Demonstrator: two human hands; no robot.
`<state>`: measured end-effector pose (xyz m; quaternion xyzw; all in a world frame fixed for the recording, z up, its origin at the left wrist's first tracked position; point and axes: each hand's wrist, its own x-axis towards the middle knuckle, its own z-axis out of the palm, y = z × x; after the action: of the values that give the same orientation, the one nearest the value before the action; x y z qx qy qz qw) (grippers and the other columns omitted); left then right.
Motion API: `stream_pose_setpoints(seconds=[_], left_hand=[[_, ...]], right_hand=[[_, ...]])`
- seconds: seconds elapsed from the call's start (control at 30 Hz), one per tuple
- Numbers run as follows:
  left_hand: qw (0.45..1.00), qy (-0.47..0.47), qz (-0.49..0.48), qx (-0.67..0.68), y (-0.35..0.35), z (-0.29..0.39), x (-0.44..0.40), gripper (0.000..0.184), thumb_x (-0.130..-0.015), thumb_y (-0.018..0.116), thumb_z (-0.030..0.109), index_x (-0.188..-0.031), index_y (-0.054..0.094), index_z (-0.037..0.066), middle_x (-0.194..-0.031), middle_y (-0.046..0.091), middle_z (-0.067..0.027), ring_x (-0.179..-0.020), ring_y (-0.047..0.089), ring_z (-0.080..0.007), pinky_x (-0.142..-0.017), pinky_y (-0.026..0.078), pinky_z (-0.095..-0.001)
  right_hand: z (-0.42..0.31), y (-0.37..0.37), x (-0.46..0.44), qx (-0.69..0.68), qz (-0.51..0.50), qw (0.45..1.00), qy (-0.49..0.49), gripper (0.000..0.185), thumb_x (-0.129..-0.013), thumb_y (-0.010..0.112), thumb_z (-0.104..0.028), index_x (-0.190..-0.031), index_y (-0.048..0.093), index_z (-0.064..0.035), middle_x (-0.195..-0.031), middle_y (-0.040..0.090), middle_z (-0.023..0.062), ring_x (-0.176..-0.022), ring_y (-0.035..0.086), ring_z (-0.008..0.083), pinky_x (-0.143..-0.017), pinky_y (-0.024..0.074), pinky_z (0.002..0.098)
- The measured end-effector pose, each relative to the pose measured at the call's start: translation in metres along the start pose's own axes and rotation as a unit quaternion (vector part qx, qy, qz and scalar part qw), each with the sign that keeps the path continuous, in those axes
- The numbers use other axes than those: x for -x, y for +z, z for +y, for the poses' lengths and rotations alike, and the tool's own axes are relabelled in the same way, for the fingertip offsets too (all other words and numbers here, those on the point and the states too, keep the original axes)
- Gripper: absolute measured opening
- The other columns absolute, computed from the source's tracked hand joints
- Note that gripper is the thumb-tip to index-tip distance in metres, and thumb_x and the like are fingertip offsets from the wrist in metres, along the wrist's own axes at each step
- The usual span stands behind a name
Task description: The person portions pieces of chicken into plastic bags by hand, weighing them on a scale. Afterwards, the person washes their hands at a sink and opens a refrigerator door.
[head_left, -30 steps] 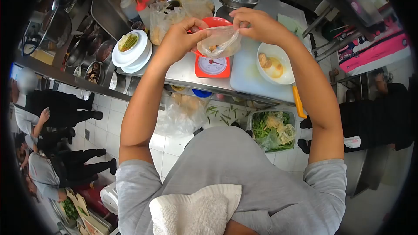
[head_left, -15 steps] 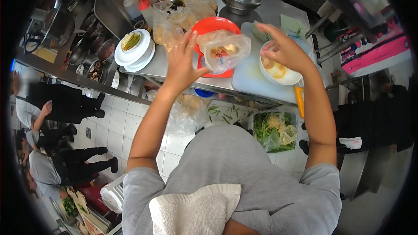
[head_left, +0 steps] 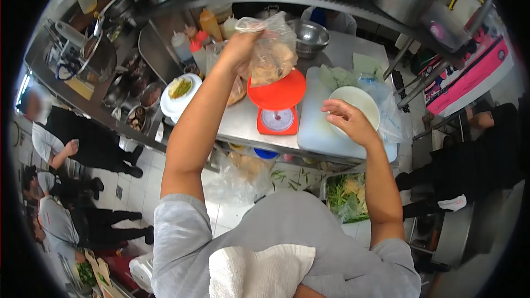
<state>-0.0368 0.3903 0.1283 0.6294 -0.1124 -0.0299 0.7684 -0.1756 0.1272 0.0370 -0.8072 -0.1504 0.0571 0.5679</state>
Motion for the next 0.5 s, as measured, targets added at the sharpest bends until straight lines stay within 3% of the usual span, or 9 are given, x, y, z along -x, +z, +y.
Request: stream_pose_setpoints(seconds=[0.03, 0.1, 0.17, 0.2, 0.27, 0.37, 0.5], left_hand=[[1.000, 0.010, -0.006, -0.004, -0.005, 0.008, -0.008, 0.025, -0.094, 0.043, 0.020, -0.100, 0.056, -0.001, -0.101, 0.061, -0.0126, -0.095, 0.059, -0.0261, -0.081, 0.049, -0.0390], [0.987, -0.075, -0.030, 0.140, -0.018, 0.013, -0.022, 0.029, -0.096, 0.038, 0.022, -0.107, 0.051, -0.002, -0.104, 0.059, -0.0145, -0.096, 0.058, -0.0268, -0.087, 0.048, -0.0402], [0.984, -0.087, -0.050, 0.150, -0.023, 0.017, -0.025, 0.030, -0.097, 0.037, 0.022, -0.107, 0.051, -0.002, -0.106, 0.057, -0.0155, -0.098, 0.058, -0.0272, -0.092, 0.045, -0.0423], [0.976, -0.109, -0.061, 0.177, -0.023, 0.018, -0.020, 0.030, -0.097, 0.037, 0.023, -0.106, 0.051, -0.002, -0.105, 0.057, -0.0153, -0.099, 0.057, -0.0274, -0.092, 0.045, -0.0427], [0.967, -0.133, -0.072, 0.206, -0.025, 0.016, -0.012, 0.028, -0.096, 0.037, 0.023, -0.102, 0.052, -0.001, -0.102, 0.057, -0.0145, -0.100, 0.057, -0.0279, -0.093, 0.044, -0.0433], [0.970, -0.112, -0.051, 0.210, -0.043, -0.001, -0.014, 0.027, -0.096, 0.037, 0.023, -0.098, 0.052, 0.001, -0.101, 0.058, -0.0141, -0.098, 0.057, -0.0280, -0.091, 0.046, -0.0447], [0.970, -0.113, -0.011, 0.217, -0.076, 0.003, -0.017, 0.024, -0.096, 0.039, 0.022, -0.094, 0.052, 0.003, -0.099, 0.058, -0.0131, -0.091, 0.059, -0.0264, -0.087, 0.048, -0.0466]], right_hand=[[-0.002, 0.007, -0.009, 0.002, 0.007, 1.000, -0.010, 0.035, -0.085, 0.059, -0.014, -0.118, 0.051, -0.0068, -0.108, 0.060, 0.0068, -0.092, 0.056, 0.0137, -0.083, 0.0435, 0.0274], [-0.005, 0.027, -0.029, -0.224, 0.086, 0.971, 0.019, 0.044, -0.086, 0.059, -0.020, -0.126, 0.044, -0.0101, -0.120, 0.054, 0.0086, -0.101, 0.053, 0.0156, -0.086, 0.0424, 0.0294], [-0.007, 0.048, -0.054, -0.408, 0.066, 0.910, 0.001, 0.054, -0.088, 0.057, -0.025, -0.133, 0.032, -0.0112, -0.128, 0.045, 0.0091, -0.114, 0.047, 0.0217, -0.089, 0.0426, 0.0404], [-0.015, 0.058, -0.066, -0.409, 0.065, 0.910, -0.002, 0.054, -0.088, 0.057, -0.025, -0.133, 0.032, -0.0112, -0.128, 0.045, 0.0091, -0.114, 0.047, 0.0217, -0.089, 0.0426, 0.0404], [-0.031, 0.077, -0.091, -0.529, 0.028, 0.848, 0.020, 0.061, -0.085, 0.061, -0.030, -0.134, 0.027, -0.0166, -0.129, 0.041, 0.0091, -0.114, 0.045, 0.0248, -0.087, 0.0421, 0.0438], [-0.049, 0.100, -0.108, -0.506, 0.047, 0.861, -0.010, 0.061, -0.085, 0.061, -0.033, -0.133, 0.028, -0.0177, -0.126, 0.043, 0.0082, -0.111, 0.047, 0.0263, -0.087, 0.0413, 0.0489], [-0.041, 0.106, -0.130, -0.419, 0.030, 0.907, 0.022, 0.059, -0.086, 0.057, -0.036, -0.132, 0.028, -0.0133, -0.127, 0.042, 0.0089, -0.109, 0.049, 0.0245, -0.090, 0.0401, 0.0431]])
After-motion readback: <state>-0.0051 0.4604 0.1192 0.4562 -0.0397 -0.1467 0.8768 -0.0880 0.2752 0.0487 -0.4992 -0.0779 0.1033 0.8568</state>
